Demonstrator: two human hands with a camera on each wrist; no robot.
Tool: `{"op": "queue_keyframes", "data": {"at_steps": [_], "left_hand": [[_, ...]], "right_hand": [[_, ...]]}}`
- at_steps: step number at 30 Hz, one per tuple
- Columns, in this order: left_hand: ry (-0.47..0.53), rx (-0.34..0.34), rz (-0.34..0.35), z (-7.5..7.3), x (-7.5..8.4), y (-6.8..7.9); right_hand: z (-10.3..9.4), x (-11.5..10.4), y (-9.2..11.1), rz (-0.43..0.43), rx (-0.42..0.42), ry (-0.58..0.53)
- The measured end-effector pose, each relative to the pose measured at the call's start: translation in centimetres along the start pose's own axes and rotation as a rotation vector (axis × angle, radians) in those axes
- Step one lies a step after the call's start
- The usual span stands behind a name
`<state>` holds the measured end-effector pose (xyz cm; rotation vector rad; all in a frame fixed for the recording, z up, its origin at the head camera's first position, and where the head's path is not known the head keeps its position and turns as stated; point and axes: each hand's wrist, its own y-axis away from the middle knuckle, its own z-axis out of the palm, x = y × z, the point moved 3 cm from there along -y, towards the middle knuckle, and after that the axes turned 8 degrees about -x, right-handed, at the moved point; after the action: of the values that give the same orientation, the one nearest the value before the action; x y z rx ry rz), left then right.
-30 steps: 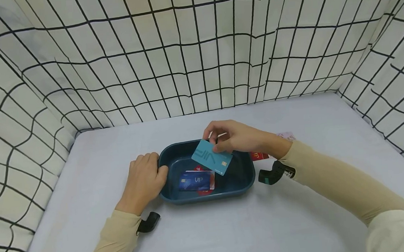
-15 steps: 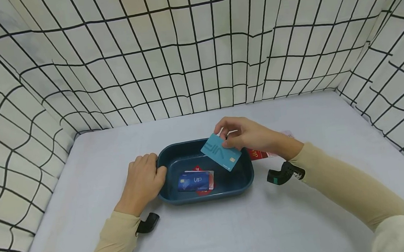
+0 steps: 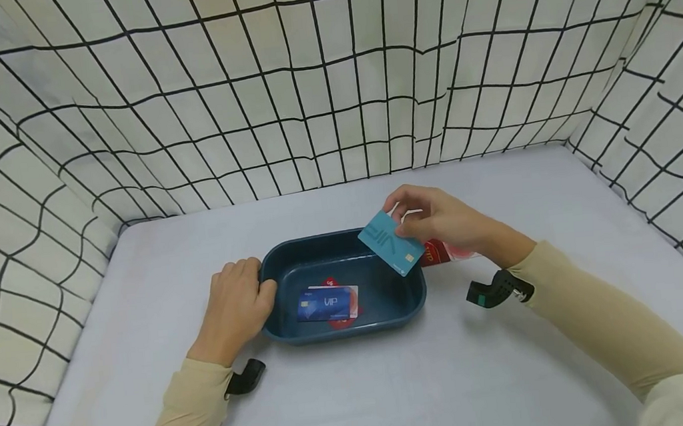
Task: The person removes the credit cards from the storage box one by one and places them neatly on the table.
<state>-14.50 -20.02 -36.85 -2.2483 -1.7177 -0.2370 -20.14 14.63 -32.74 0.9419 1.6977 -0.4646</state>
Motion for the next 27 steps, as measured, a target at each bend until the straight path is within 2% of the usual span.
{"op": "queue_keyframes", "data": {"at_steps": [14,27], "left_hand": [[-0.013,0.019,0.012,0.0,0.1,-0.1],[-0.025,0.011,0.004,0.0,0.2,-0.2]], "right_hand": [[-2.4,2.2,2.0,0.002,0.104,-0.022],[-4.4,4.0,4.0,0.041,0.178,-0.018]]}}
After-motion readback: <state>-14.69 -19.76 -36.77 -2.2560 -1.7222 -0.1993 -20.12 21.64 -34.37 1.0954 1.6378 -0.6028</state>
